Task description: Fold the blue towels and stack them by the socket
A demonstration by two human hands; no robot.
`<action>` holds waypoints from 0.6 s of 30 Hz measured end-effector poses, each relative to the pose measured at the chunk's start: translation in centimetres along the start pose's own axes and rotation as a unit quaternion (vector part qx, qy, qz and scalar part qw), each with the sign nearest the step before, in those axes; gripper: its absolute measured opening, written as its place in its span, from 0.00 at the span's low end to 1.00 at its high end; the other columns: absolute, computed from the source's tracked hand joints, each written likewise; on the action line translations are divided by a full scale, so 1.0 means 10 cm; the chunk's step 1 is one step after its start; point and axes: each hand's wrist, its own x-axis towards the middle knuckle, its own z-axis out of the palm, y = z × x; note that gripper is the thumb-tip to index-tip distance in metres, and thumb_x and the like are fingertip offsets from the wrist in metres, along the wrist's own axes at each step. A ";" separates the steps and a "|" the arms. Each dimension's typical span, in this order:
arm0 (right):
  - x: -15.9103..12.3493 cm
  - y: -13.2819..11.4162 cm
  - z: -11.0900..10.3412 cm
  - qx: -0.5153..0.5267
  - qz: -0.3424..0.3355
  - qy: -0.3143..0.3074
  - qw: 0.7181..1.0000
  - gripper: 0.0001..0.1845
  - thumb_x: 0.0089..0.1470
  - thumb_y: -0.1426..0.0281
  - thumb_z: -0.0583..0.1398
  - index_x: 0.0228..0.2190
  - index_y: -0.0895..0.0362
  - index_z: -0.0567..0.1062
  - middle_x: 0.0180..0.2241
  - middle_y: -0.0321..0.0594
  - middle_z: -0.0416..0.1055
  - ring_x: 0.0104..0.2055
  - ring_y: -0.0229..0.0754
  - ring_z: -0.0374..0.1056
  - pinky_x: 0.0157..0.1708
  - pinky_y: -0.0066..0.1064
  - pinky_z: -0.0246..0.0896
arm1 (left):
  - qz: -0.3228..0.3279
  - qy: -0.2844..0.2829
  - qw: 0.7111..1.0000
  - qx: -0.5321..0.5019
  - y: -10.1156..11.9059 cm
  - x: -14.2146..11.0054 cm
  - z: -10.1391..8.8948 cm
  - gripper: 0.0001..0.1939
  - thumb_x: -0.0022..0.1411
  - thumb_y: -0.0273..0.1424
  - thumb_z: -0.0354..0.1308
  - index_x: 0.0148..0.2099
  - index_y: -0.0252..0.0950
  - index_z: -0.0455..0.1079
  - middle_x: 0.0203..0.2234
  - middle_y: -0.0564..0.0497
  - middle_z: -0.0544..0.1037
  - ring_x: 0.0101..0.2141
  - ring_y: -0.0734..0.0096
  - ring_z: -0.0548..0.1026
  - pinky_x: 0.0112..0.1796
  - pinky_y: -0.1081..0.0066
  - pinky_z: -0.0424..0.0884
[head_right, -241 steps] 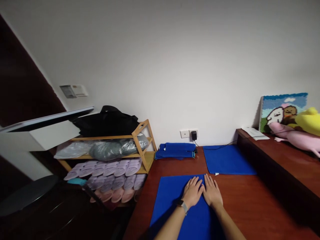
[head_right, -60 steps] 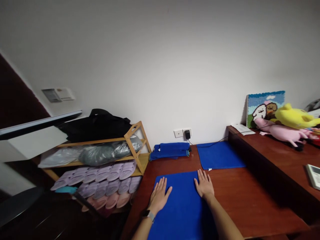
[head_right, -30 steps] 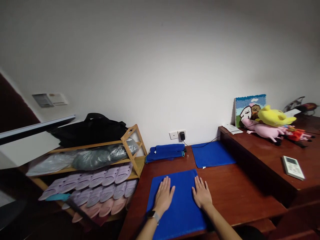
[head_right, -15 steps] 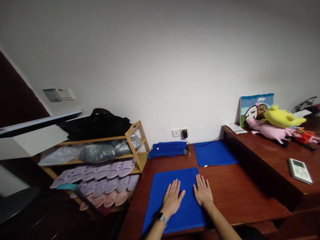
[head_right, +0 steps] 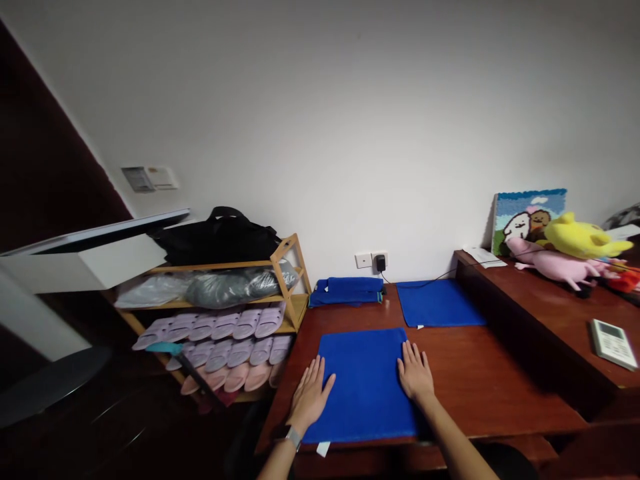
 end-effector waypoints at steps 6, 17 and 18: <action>-0.32 0.10 0.25 0.008 -0.022 0.007 1.000 0.40 0.68 0.54 0.39 0.73 0.61 0.49 0.75 0.40 0.45 0.77 0.48 0.39 0.75 0.48 0.33 | -0.004 0.009 1.000 0.003 -0.03 -0.02 0.06 0.43 0.74 0.55 0.33 0.77 0.30 0.49 0.75 0.40 0.52 0.73 0.55 0.51 0.71 0.52 0.53; -0.14 -0.03 0.15 0.029 -0.030 0.013 0.999 0.40 0.68 0.54 0.38 0.73 0.61 0.51 0.75 0.42 0.45 0.78 0.48 0.38 0.75 0.47 0.34 | 0.004 -0.001 1.000 0.022 -0.12 0.24 -0.02 0.42 0.74 0.56 0.34 0.77 0.33 0.51 0.74 0.41 0.55 0.73 0.54 0.53 0.71 0.50 0.52; -0.15 -0.03 0.15 0.031 -0.032 0.013 0.999 0.40 0.69 0.54 0.38 0.73 0.61 0.50 0.75 0.41 0.45 0.78 0.47 0.38 0.75 0.46 0.34 | 0.005 0.002 1.000 0.023 -0.10 0.24 -0.04 0.42 0.74 0.56 0.34 0.77 0.33 0.51 0.74 0.41 0.56 0.73 0.54 0.53 0.71 0.49 0.52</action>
